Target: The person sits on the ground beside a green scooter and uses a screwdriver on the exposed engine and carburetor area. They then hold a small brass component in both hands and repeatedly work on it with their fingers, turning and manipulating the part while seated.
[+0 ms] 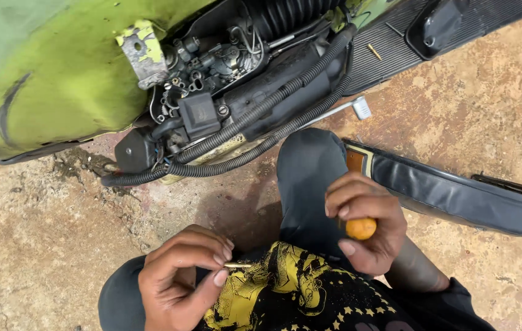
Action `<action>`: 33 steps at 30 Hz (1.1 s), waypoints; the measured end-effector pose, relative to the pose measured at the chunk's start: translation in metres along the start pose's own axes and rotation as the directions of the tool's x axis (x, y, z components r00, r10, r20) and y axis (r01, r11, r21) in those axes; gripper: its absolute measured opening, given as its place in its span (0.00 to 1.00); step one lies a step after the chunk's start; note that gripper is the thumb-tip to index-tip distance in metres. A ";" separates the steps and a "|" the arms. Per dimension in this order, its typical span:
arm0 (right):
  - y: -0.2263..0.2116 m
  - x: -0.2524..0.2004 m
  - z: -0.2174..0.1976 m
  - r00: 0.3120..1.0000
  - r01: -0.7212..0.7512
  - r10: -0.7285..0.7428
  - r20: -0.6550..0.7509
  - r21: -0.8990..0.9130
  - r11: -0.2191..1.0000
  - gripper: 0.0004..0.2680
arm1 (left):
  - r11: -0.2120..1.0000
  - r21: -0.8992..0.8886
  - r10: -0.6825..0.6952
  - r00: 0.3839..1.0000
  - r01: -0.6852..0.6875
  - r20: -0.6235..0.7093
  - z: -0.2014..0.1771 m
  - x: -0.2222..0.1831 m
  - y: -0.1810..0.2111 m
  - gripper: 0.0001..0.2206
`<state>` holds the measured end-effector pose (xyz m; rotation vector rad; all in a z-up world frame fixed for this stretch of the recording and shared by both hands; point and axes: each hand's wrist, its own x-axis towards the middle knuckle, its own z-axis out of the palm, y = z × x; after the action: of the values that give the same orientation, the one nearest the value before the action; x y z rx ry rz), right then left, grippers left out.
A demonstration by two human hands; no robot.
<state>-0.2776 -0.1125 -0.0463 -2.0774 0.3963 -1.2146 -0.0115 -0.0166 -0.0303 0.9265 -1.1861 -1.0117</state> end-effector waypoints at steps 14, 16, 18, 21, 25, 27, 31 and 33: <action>0.236 -0.018 -0.172 0.940 -0.261 0.340 0.030 -0.576 0.775 0.17 | 0.990 0.060 -0.119 0.986 0.126 -0.113 0.000 -0.024 -0.045 0.07; 0.280 -0.024 -0.165 0.927 -0.230 0.365 0.082 -0.645 0.729 0.18 | 0.995 0.017 -0.095 0.995 0.095 -0.020 -0.042 -0.047 -0.071 0.14; 0.309 -0.031 -0.161 0.911 -0.194 0.393 0.127 -0.707 0.680 0.19 | 0.997 -0.027 -0.066 0.995 0.068 0.075 -0.075 -0.067 -0.095 0.21; 0.321 -0.033 -0.156 0.927 -0.242 0.367 0.076 -0.625 0.742 0.13 | 0.948 -0.284 -0.115 0.987 0.143 0.114 -0.108 -0.082 -0.114 0.13; 0.319 -0.036 -0.166 0.928 -0.230 0.356 0.110 -0.583 0.779 0.17 | 0.638 -0.435 -0.496 0.771 0.635 0.399 -0.169 -0.088 -0.151 0.16; 0.322 -0.038 -0.174 0.936 -0.197 0.329 0.122 -0.593 0.781 0.21 | 0.205 -0.469 -0.640 0.481 0.859 0.600 -0.211 -0.106 -0.191 0.20; 0.318 -0.049 -0.182 0.979 -0.111 0.201 0.045 -0.707 0.698 0.14 | 0.508 -0.371 -0.585 0.627 0.777 0.514 -0.224 -0.127 -0.220 0.15; 0.306 -0.064 -0.177 0.986 -0.117 0.166 -0.001 -0.713 0.692 0.17 | 0.712 -0.394 -0.387 0.793 0.581 0.470 -0.233 -0.133 -0.241 0.13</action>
<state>-0.4382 -0.3673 -0.2418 -2.6529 1.1295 -0.9721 0.1768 0.0503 -0.3301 0.6335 -0.8681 -1.9078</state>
